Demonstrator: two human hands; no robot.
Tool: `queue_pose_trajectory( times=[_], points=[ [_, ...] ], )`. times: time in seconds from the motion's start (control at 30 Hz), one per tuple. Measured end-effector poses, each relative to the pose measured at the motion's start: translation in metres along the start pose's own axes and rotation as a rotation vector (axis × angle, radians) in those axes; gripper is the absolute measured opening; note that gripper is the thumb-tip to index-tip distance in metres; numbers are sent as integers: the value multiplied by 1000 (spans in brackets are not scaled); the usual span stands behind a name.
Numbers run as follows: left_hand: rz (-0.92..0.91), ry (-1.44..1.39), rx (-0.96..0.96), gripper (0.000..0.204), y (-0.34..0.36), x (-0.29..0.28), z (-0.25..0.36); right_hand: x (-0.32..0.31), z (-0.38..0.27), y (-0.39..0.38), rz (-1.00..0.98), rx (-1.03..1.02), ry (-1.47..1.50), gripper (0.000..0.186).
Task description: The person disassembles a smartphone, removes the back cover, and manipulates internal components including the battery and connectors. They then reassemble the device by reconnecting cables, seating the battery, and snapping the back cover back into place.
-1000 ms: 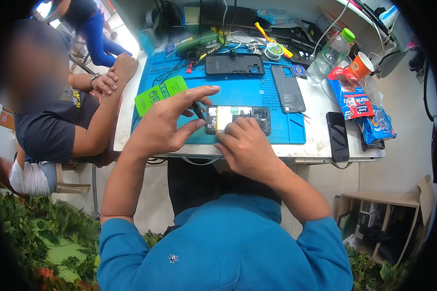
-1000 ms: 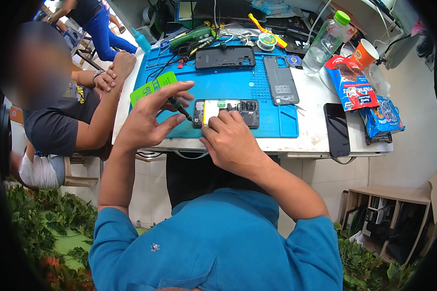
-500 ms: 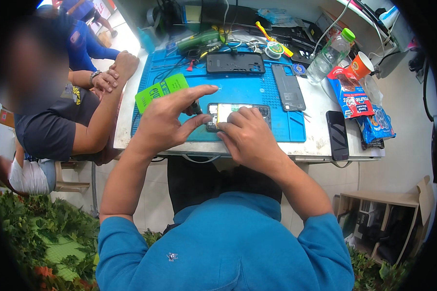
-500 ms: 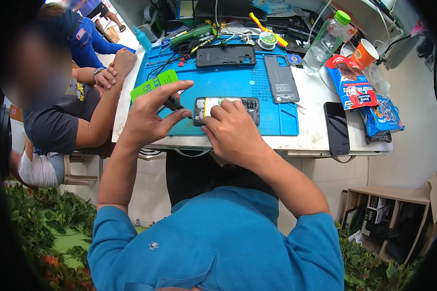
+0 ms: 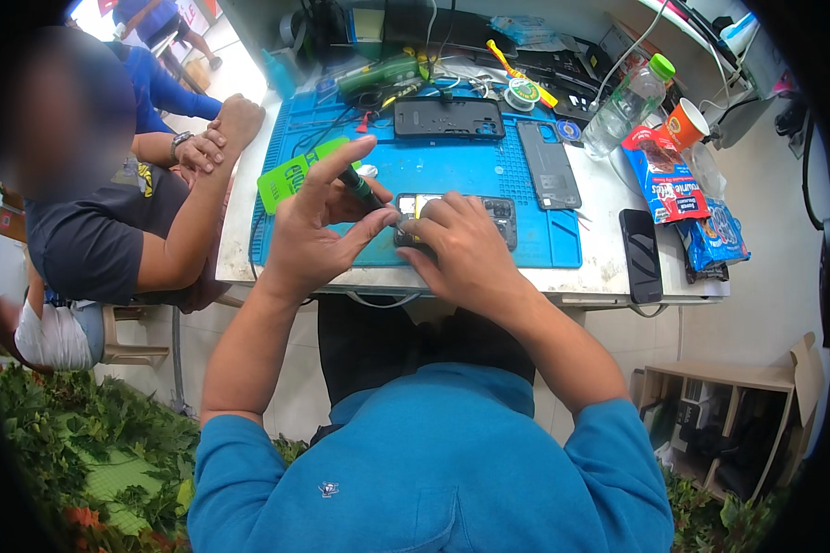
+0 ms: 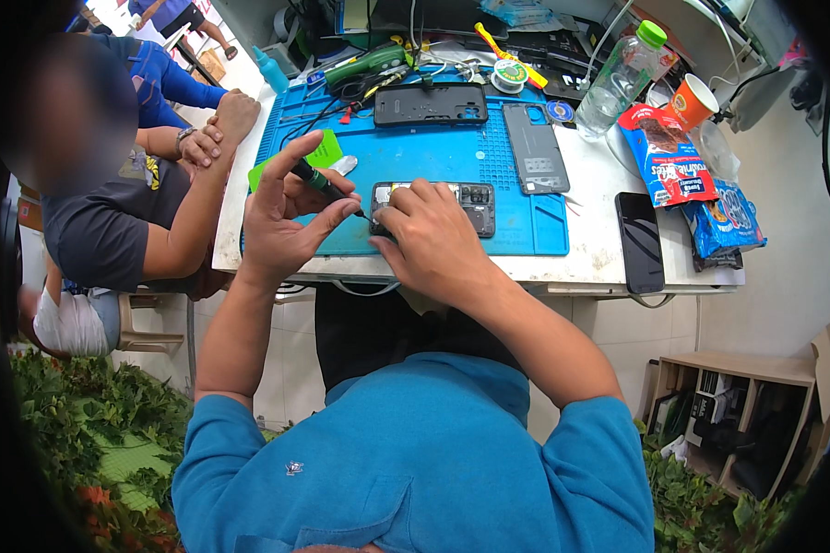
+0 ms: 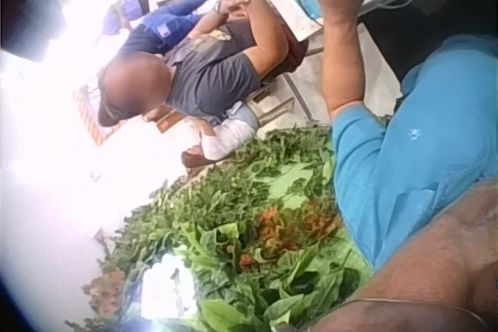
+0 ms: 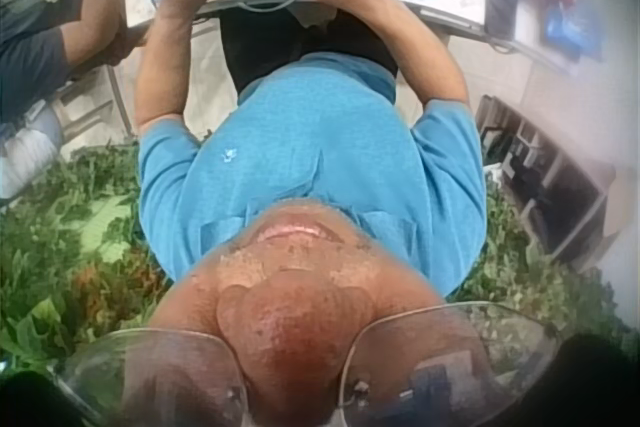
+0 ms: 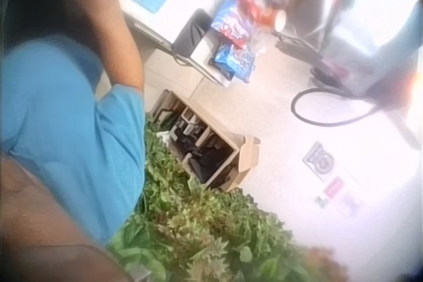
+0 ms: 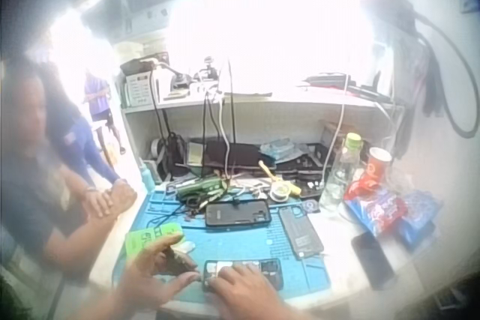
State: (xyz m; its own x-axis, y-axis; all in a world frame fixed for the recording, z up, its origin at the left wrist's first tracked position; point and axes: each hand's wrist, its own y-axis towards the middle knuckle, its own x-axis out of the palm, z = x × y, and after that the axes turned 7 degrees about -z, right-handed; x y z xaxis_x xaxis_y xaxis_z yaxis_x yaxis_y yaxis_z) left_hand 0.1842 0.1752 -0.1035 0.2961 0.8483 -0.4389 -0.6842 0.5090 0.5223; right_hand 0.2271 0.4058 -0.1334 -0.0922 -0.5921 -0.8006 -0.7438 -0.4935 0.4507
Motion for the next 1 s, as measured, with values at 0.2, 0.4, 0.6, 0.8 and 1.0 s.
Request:
queue_pose_trajectory(
  times=[0.2,0.4,0.6,0.8,1.0],
  points=[
    [42,25,-30,83,-1,10,-9,-16,25,12,-26,75,-114,10],
    [4,82,-60,81,-4,16,-15,-46,84,48,53,54,-252,10],
    [1,91,-66,76,-5,17,-15,-44,124,88,-32,74,-400,13],
    [-183,111,6,74,6,6,-1,-31,139,109,-140,76,-550,13],
    [-186,66,-12,74,4,6,-6,-25,150,125,-155,107,-484,13]
  ],
)
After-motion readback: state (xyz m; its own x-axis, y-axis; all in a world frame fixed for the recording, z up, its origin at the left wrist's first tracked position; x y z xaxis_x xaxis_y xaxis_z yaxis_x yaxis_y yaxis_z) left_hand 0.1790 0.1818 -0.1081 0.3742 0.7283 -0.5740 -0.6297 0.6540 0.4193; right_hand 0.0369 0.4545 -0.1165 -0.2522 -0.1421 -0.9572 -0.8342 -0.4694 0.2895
